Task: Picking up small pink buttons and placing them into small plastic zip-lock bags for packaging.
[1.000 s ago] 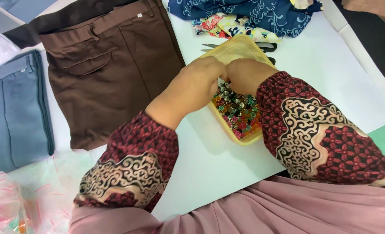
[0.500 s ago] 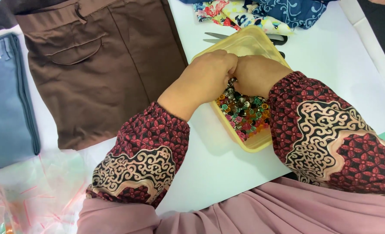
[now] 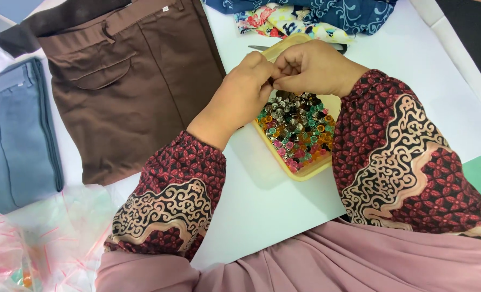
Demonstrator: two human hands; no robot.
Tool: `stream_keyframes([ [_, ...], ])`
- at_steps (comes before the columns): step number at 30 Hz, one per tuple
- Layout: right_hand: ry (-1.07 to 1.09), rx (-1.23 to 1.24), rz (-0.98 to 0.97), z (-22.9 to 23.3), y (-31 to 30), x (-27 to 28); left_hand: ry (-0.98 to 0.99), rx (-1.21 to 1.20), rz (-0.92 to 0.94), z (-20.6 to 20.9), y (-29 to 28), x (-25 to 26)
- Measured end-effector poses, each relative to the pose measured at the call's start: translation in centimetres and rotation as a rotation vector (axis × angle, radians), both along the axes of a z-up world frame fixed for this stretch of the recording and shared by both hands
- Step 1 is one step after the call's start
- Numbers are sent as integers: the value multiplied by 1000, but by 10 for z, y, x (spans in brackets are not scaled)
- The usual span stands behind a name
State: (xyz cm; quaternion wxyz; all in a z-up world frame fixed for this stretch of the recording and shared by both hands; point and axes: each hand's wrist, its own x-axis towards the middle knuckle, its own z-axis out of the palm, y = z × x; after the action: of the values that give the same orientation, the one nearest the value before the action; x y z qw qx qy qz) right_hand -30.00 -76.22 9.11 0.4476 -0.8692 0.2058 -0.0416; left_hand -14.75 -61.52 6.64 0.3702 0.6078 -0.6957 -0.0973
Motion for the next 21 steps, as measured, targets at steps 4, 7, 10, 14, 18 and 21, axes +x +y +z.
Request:
stream_keyframes([
  [4, -23, 33, 15, -2, 0, 1, 16, -93, 11, -5, 4, 1],
  [7, -24, -28, 18, -3, -2, 1, -4, -63, 23, -2, 2, 1],
  [10, -176, 266, 26, -5, 0, 1, -7, -56, -10, -4, 3, 1],
  [14, -175, 340, 34, -3, 2, 0, -53, -128, -1, -6, 3, 1],
  [18, -119, 335, -12, 10, 7, -1, -55, -128, 33, -1, 6, -1],
  [21, -88, 322, 1, 8, 5, 0, -61, -174, 41, -5, 5, 0],
])
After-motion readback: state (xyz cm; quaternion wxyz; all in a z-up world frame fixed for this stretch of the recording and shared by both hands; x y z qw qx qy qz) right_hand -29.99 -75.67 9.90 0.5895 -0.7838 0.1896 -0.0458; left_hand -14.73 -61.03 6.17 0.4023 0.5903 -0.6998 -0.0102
